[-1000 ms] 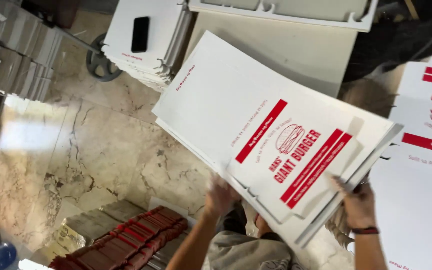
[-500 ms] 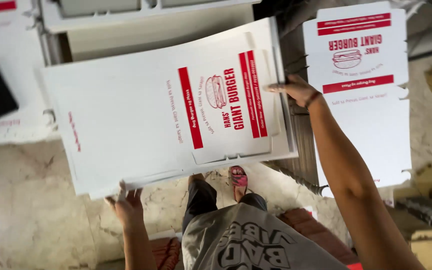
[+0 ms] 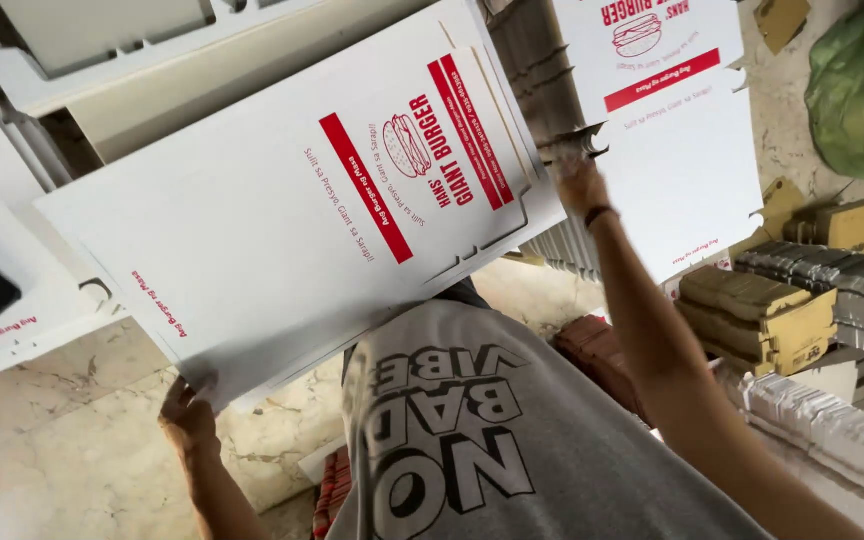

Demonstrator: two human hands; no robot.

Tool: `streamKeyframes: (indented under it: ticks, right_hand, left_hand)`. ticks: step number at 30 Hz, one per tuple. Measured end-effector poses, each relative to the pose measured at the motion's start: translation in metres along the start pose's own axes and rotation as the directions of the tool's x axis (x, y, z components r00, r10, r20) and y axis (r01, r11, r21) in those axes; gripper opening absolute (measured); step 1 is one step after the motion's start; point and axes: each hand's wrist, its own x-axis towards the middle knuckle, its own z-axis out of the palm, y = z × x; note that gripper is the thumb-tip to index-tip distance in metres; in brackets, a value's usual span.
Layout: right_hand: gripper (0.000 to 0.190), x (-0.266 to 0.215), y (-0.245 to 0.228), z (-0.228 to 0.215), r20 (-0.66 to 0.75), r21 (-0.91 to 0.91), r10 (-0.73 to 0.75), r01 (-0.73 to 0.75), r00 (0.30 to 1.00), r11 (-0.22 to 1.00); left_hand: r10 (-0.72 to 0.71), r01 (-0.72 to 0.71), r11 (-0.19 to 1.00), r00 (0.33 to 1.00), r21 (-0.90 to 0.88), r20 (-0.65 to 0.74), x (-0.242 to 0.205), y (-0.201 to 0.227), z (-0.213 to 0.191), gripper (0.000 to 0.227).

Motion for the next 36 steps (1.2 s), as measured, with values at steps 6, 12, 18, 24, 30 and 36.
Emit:
streamKeyframes:
  ticks: [6, 12, 18, 24, 30, 36]
  right_hand:
    - [0.047, -0.004, 0.039, 0.075, -0.172, 0.283, -0.129, 0.174, 0.977, 0.943]
    - [0.052, -0.029, 0.045, 0.089, -0.192, 0.404, -0.03, 0.107, 0.981, 0.909]
    - [0.065, -0.046, 0.016, 0.073, -0.319, 0.248, -0.127, 0.212, 0.939, 0.946]
    - [0.057, -0.053, 0.002, 0.085, -0.352, -0.176, -0.41, 0.371, 0.841, 0.912]
    - [0.028, -0.035, 0.01, 0.07, -0.571, -0.203, -0.447, 0.409, 0.688, 0.89]
    - [0.066, -0.072, -0.005, 0.013, -0.38, 0.699, 0.387, -0.014, 0.84, 0.715]
  left_hand:
    - [-0.195, 0.183, 0.967, 0.979, -0.176, -0.053, 0.022, -0.005, -0.003, 0.054]
    - [-0.191, 0.191, 0.977, 0.982, -0.091, 0.007, 0.039, 0.022, -0.008, 0.052]
    - [-0.041, 0.055, 0.995, 0.986, 0.084, -0.164, 0.014, 0.052, -0.008, 0.058]
    - [0.083, -0.05, 0.811, 0.996, -0.583, 0.03, -0.033, 0.038, -0.011, 0.04]
    - [-0.064, 0.14, 0.676, 0.989, -0.723, 0.132, -0.014, 0.005, -0.018, 0.03]
    - [0.053, -0.032, 0.676, 0.999, -0.736, 0.005, -0.147, 0.187, -0.042, 0.017]
